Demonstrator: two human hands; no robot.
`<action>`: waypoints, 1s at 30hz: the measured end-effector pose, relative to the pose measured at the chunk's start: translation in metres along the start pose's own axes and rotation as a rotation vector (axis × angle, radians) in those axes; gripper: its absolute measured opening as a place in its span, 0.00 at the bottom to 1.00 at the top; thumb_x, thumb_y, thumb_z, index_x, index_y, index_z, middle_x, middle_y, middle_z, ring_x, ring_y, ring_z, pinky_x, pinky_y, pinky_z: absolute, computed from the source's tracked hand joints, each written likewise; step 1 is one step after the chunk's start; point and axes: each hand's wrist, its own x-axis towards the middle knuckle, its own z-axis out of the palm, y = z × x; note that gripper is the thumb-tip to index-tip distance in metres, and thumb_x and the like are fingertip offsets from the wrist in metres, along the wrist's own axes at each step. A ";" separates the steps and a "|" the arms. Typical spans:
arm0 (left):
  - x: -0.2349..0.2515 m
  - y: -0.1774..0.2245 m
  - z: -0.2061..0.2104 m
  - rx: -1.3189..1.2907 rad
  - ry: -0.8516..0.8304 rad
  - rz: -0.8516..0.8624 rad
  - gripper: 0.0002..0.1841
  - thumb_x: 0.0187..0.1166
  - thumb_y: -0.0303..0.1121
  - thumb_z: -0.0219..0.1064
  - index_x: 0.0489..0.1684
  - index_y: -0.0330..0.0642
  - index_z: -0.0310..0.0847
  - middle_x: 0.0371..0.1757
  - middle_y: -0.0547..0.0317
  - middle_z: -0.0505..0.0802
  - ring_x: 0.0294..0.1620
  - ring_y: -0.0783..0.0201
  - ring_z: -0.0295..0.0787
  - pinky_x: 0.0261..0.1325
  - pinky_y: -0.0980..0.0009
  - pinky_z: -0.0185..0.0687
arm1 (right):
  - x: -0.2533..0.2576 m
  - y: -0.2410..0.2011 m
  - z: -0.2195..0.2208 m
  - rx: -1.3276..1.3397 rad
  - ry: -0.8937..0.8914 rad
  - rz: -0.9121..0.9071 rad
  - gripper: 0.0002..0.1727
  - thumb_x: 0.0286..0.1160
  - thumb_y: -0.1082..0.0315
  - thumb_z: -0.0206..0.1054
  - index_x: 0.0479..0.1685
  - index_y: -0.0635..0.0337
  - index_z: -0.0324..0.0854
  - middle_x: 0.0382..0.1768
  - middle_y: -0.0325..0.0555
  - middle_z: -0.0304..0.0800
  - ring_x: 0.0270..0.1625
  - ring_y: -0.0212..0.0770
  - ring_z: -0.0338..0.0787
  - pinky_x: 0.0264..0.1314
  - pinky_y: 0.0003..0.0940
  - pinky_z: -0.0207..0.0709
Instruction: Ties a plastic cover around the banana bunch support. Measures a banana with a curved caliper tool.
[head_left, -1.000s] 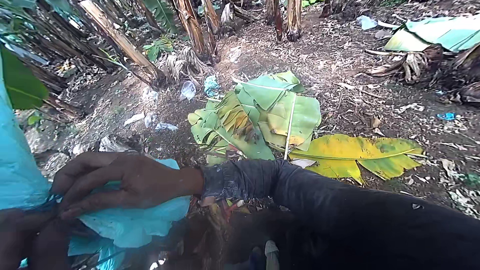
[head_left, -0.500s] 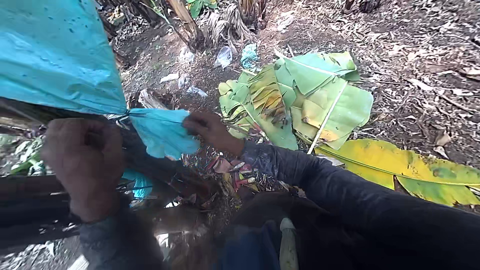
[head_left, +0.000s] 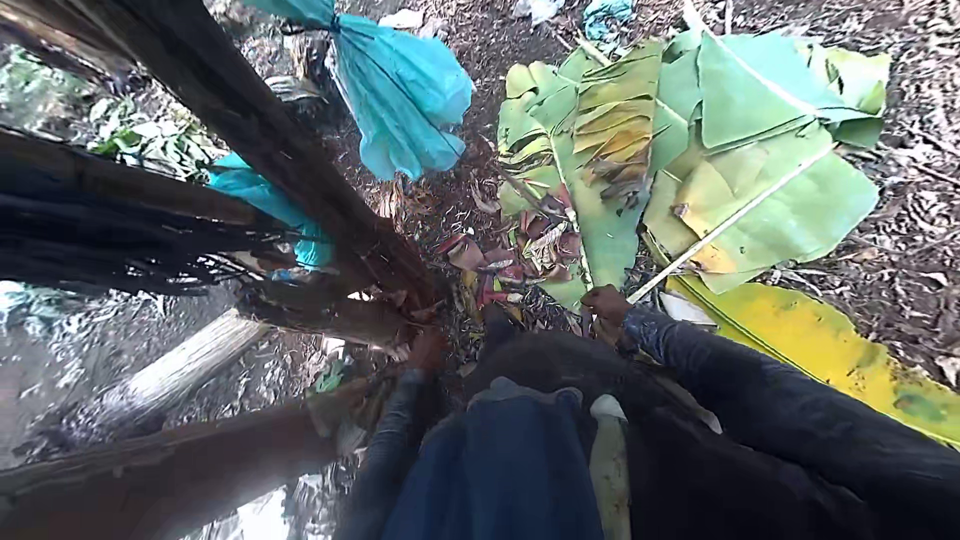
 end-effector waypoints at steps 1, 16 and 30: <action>-0.006 -0.011 0.039 -0.042 -0.103 -0.036 0.22 0.84 0.44 0.63 0.65 0.36 0.85 0.64 0.33 0.90 0.69 0.36 0.86 0.73 0.33 0.76 | -0.005 0.007 -0.002 0.009 0.000 0.038 0.22 0.80 0.58 0.66 0.62 0.68 0.84 0.59 0.65 0.88 0.58 0.59 0.90 0.64 0.60 0.80; -0.111 -0.033 0.224 -0.949 -0.030 -0.431 0.20 0.87 0.42 0.63 0.65 0.36 0.84 0.58 0.39 0.92 0.54 0.48 0.94 0.63 0.46 0.87 | -0.015 0.009 0.053 -0.180 -0.398 0.086 0.23 0.87 0.58 0.62 0.70 0.66 0.78 0.57 0.60 0.89 0.51 0.48 0.92 0.58 0.47 0.86; -0.221 -0.040 0.353 -1.330 0.229 -0.582 0.22 0.86 0.45 0.64 0.65 0.34 0.84 0.58 0.35 0.92 0.55 0.42 0.93 0.63 0.41 0.86 | -0.070 -0.036 0.149 -0.610 -0.574 -0.115 0.21 0.86 0.58 0.64 0.64 0.67 0.82 0.56 0.61 0.91 0.54 0.53 0.93 0.61 0.54 0.85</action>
